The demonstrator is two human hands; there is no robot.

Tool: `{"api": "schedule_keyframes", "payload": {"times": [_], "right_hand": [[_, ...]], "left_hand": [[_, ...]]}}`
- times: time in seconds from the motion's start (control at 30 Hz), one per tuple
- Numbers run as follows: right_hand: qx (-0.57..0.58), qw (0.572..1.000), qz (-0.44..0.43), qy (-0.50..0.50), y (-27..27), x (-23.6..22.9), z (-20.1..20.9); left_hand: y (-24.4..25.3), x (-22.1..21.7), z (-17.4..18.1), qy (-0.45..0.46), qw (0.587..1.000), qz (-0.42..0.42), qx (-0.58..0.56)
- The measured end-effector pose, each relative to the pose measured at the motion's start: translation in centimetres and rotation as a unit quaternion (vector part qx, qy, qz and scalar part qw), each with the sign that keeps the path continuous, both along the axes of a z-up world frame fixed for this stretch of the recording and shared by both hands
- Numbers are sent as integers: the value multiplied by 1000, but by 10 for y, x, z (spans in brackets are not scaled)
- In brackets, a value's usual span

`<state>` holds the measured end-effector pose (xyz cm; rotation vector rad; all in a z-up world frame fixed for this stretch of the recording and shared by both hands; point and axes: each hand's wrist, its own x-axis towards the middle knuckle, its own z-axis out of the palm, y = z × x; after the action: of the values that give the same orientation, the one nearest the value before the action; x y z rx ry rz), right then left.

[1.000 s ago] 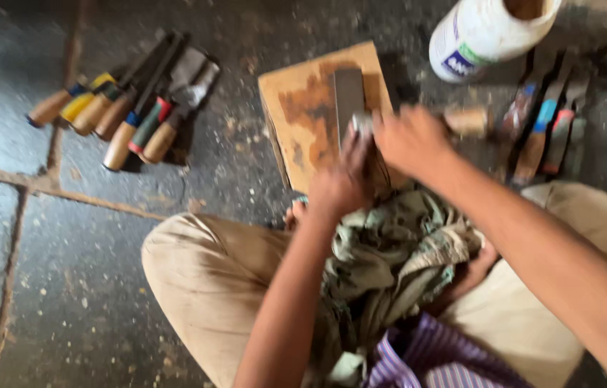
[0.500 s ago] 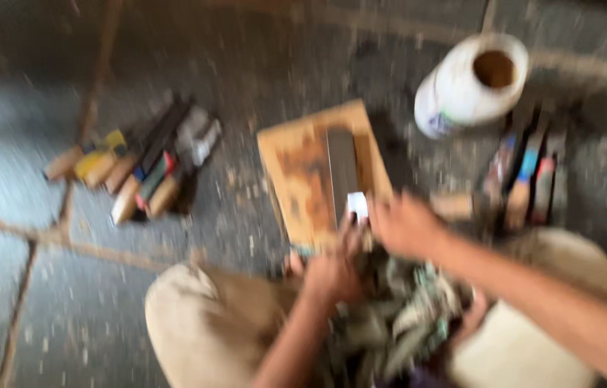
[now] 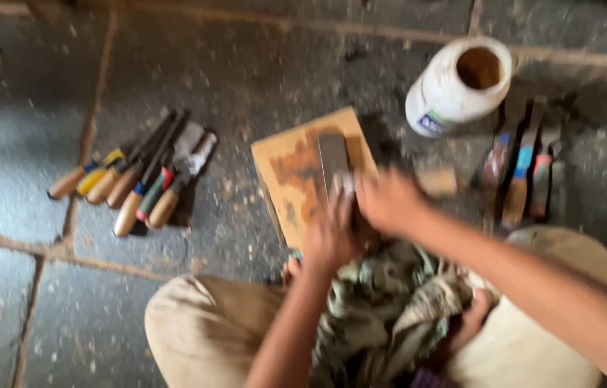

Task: The person sits on the floor and sharpens a metal chisel by rubbing it against a sharpening stone mounted on a wooden block. They repeatedly apply a paste from a nearby container to the stone and wipe the chisel with a cloth between strokes.

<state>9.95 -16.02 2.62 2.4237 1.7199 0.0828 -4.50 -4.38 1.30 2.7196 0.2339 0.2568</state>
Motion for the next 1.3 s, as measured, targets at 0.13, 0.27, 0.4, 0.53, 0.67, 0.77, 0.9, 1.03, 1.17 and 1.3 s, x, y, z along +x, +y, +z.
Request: {"api": "schedule_keyframes", "payload": {"times": [0.13, 0.27, 0.4, 0.53, 0.67, 0.77, 0.9, 1.03, 1.17, 1.3], "right_hand": [[-62, 997, -41, -2, 31, 40, -6], [-68, 996, 10, -58, 7, 9, 3], [15, 1000, -17, 7, -23, -18, 13], [227, 931, -128, 255, -32, -10, 4], [296, 759, -275, 510, -23, -13, -14], [270, 691, -300, 599, -20, -2, -38], [317, 759, -272, 499, -20, -3, -49], [283, 813, -296, 414, -13, -12, -16], [281, 862, -262, 331, -31, -59, -5], [290, 868, -289, 280, -1, -30, -21]], "left_hand": [[30, 57, -1, 67, 998, 22, -1], [15, 23, 41, 218, 972, -1, -88], [-2, -10, 59, 125, 992, -15, -27], [-2, -25, 58, -18, 1000, 2, 2], [2, -25, 72, -56, 998, -17, 22], [11, -14, 65, -34, 999, -28, 11], [10, -10, 43, 28, 999, -37, 15], [10, -9, 38, 87, 995, -35, -35], [-3, -31, 39, 143, 987, -29, -62], [24, 7, 16, -164, 985, -59, -2]]}}
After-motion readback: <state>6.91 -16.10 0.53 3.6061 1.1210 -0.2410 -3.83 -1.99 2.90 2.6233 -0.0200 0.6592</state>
